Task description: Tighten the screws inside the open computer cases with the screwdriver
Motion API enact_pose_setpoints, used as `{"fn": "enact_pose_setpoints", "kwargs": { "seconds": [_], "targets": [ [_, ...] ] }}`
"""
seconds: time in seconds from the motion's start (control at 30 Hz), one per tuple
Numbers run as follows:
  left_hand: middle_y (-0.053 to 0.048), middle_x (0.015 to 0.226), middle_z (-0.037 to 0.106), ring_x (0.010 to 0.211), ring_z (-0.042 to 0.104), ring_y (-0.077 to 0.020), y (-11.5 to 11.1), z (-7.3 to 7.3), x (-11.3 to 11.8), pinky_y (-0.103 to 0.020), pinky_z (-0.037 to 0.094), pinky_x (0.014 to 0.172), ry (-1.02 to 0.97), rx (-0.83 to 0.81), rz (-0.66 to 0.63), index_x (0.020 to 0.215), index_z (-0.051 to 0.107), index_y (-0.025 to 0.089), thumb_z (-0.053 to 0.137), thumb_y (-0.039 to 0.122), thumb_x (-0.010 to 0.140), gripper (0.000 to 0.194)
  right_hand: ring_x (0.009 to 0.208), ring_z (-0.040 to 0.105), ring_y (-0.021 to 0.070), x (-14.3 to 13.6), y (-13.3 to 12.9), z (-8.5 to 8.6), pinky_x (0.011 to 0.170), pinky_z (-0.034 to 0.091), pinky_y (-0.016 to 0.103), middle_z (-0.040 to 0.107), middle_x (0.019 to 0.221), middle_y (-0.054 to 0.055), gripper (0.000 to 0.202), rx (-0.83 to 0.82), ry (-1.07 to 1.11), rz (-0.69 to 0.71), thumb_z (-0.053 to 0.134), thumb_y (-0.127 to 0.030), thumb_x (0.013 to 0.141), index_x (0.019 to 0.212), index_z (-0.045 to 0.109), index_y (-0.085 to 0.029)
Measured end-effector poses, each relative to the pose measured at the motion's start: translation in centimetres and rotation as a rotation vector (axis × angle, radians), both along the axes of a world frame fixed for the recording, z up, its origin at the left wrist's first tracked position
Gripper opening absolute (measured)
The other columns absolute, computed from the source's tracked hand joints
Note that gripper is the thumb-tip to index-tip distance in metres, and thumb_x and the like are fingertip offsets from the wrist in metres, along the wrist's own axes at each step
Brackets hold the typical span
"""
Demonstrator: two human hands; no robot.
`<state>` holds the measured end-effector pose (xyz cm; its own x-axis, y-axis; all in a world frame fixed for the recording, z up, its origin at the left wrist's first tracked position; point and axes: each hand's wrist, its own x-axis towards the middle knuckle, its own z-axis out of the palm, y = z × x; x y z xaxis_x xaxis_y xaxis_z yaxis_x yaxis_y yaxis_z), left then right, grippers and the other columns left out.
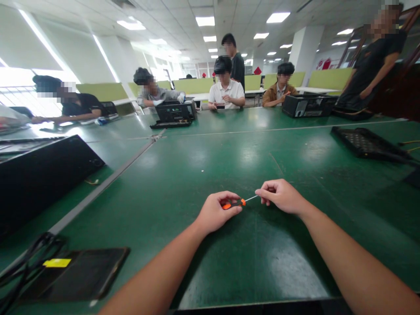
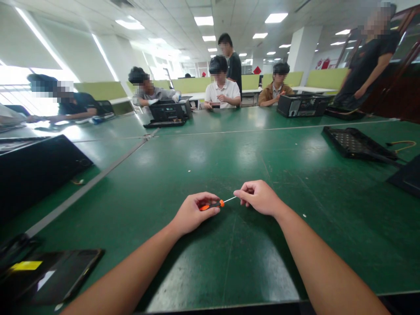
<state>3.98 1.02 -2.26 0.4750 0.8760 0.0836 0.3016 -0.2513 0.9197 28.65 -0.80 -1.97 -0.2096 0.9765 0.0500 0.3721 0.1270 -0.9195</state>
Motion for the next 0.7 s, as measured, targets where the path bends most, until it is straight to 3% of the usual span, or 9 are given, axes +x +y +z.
{"fn": "enact_pose_setpoints", "kwargs": {
  "seconds": [0.17,0.43,0.53,0.7],
  "targets": [
    [0.0,0.071,0.064,0.06,0.056,-0.0119,-0.1,0.0,0.1,-0.025,0.045,0.061,0.029,-0.027,-0.037,0.1,0.071,0.015,0.078,0.033,0.069,0.036,0.052,0.057,0.0126,-0.3,-0.2,0.1,0.053,0.044,0.025,0.068,0.063,0.003,0.03,-0.01,0.065,0.007,0.071,-0.044,0.078,0.069,0.066,-0.016],
    [0.001,0.069,0.062,0.061,0.052,-0.011,-0.2,0.9,-0.1,-0.023,0.041,0.06,0.038,-0.019,-0.072,0.09,0.074,0.016,0.069,0.04,0.079,0.027,0.062,0.061,0.0129,0.7,-0.1,0.5,0.064,0.047,0.027,0.071,0.074,0.003,0.022,0.058,0.339,-0.066,0.078,-0.037,0.074,0.077,0.069,-0.017],
    [0.002,0.066,0.059,0.051,0.046,-0.0086,0.1,0.6,-0.2,-0.022,0.038,0.052,-0.036,-0.083,-0.042,0.099,0.071,0.015,0.065,0.044,0.082,0.034,0.063,0.062,0.0132,0.7,0.0,0.1,0.064,0.048,0.027,0.071,0.069,0.002,0.02,0.062,0.415,-0.087,0.083,-0.032,0.069,0.076,0.072,-0.018],
    [-0.002,0.083,0.069,0.066,0.059,-0.0122,0.3,0.0,-0.1,-0.026,0.046,0.066,-0.153,-0.121,-0.003,0.099,0.07,0.016,0.076,0.037,0.073,0.034,0.064,0.063,0.0127,0.4,-0.1,-0.3,0.065,0.048,0.026,0.072,0.07,0.001,0.021,0.057,0.524,-0.082,0.087,-0.03,0.064,0.079,0.076,-0.022]
  ]
}}
